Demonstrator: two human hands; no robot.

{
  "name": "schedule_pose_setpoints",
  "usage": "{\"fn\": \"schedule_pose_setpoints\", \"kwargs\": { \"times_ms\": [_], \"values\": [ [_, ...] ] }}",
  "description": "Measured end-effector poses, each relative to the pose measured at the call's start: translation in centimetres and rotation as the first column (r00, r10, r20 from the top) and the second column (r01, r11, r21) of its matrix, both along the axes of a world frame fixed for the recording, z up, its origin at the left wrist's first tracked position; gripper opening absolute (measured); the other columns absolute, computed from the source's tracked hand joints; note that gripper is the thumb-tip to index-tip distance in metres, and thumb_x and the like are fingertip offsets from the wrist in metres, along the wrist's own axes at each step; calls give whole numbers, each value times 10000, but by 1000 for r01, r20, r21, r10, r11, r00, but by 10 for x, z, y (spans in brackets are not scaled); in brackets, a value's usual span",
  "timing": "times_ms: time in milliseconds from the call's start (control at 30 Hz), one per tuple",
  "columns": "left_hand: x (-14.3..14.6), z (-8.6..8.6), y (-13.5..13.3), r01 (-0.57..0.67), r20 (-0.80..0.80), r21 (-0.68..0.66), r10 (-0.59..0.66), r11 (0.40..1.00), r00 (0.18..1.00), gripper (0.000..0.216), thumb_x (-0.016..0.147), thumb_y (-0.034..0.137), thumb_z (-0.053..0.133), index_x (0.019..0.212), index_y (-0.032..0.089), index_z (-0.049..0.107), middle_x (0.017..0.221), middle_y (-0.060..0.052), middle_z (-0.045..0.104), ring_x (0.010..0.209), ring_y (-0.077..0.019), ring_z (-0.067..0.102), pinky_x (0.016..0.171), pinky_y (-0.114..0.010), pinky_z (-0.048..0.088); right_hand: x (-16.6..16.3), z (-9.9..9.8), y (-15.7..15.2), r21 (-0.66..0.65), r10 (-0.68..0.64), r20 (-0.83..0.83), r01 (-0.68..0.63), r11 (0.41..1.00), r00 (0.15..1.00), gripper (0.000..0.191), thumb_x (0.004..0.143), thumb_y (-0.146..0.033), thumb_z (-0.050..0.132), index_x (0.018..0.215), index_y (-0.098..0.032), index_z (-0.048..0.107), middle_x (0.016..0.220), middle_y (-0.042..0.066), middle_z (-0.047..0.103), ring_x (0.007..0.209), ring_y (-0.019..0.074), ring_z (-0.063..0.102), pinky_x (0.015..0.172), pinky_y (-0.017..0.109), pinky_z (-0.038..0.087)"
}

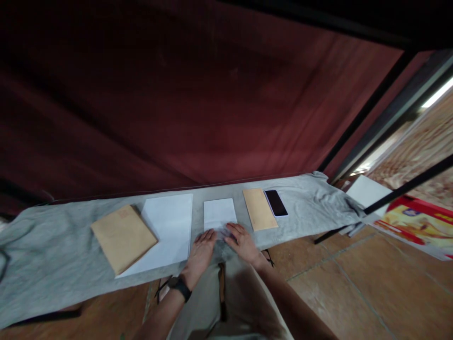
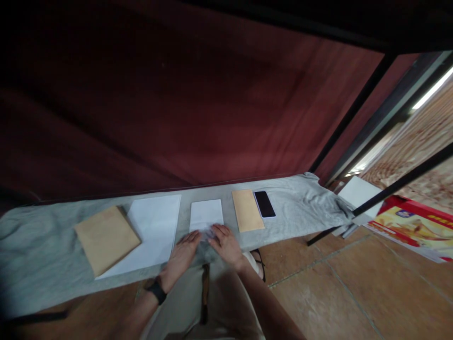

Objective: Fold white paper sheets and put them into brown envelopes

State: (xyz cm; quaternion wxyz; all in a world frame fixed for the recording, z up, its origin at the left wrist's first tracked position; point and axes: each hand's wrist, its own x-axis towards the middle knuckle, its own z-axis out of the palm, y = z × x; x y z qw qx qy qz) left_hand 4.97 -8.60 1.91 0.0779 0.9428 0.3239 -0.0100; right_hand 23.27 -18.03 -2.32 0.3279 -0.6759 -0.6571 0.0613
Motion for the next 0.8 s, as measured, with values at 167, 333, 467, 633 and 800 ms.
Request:
{"fn": "schedule_pose_setpoints", "kwargs": {
  "times_ms": [167, 333, 467, 633, 800],
  "values": [
    [-23, -1, -10, 10, 123, -74, -1, 997, 992, 473, 930, 37, 408, 1331, 153, 631, 1409, -146, 620, 1303, -243, 591, 1130, -423, 435, 20, -8, -26, -5, 79, -42, -80, 997, 996, 421, 942, -231, 621, 1363, -249, 615, 1394, 78, 634, 1313, 233, 564, 1154, 477, 419],
    [-32, -12, -1, -8, 299, -192, 66, 981, 952, 418, 890, 50, 473, 1212, 174, 709, 1350, -116, 669, 1261, -239, 624, 1116, -416, 466, 30, -12, -32, 15, 79, -95, -77, 997, 992, 287, 942, -174, 602, 1180, -269, 731, 1310, 52, 689, 1250, 219, 604, 1116, 446, 449],
    [-32, -25, 19, -93, 449, -320, 237, 943, 862, 332, 838, 96, 532, 1069, 187, 752, 1288, -95, 707, 1189, -226, 669, 1073, -398, 510, 29, -10, -26, 19, 22, -152, -19, 1000, 988, 235, 977, -223, 580, 1152, -264, 731, 1226, 48, 722, 1181, 210, 630, 1064, 410, 465],
    [-29, -29, 28, -164, 521, -434, 396, 886, 756, 257, 871, 343, 581, 1006, 197, 745, 1109, -79, 769, 1039, -230, 713, 965, -379, 555, 23, -8, -19, -43, -117, -126, 113, 993, 985, 285, 1036, -333, 486, 935, -212, 723, 1001, 64, 737, 1013, 216, 650, 961, 366, 474],
    [-23, -22, 27, -293, 461, -449, 500, 844, 733, 279, 898, 416, 541, 853, 192, 702, 815, -32, 744, 768, -185, 677, 760, -293, 533, 20, -8, -11, -91, -209, -90, 201, 975, 974, 305, 1045, -342, 445, 926, -198, 687, 938, 55, 712, 951, 208, 643, 901, 327, 467]
  ]
}}
